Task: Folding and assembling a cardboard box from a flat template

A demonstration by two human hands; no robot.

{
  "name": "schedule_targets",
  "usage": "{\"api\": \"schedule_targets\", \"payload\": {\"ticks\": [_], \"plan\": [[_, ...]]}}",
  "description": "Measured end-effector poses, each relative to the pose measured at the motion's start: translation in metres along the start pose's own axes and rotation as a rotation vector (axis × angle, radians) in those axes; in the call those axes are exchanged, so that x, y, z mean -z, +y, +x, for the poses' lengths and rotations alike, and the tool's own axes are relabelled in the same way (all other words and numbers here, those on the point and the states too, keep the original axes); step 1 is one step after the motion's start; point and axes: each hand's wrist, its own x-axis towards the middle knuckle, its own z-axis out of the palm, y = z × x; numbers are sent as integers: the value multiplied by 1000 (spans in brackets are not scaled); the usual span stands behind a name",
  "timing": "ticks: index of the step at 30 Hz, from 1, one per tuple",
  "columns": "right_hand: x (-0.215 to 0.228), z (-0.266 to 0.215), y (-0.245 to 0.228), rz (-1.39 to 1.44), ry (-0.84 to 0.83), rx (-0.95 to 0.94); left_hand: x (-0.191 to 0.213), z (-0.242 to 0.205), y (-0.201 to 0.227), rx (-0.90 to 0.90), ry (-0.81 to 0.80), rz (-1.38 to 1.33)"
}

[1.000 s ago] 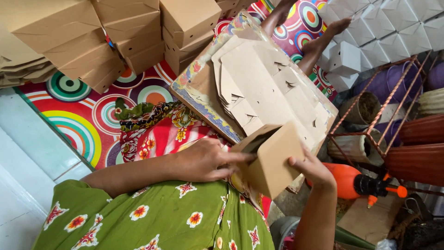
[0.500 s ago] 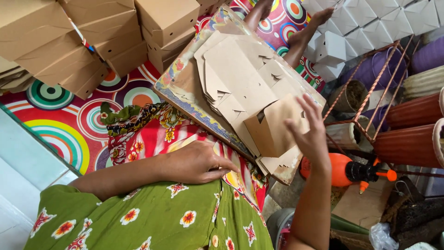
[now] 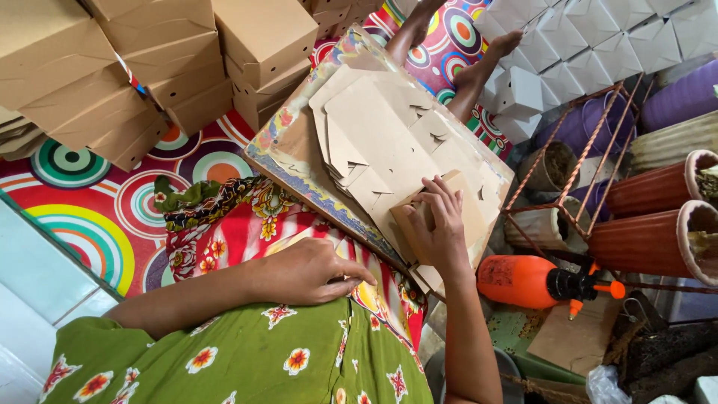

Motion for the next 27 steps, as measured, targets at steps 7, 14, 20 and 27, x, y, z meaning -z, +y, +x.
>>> {"api": "schedule_targets", "payload": {"ticks": [7,14,20,27], "plan": [[5,-2,5,81,42,103,-1,-3,-2,14,48,-19],[19,1,18,84,26,120,-4,-3,-5,-18,59,10],[37,21,26,-114,-68,-106,-5,-2,-4,-2,40,5],[25,18,41,-86,130,-90,-1,-4,-3,25,61,-21]]}}
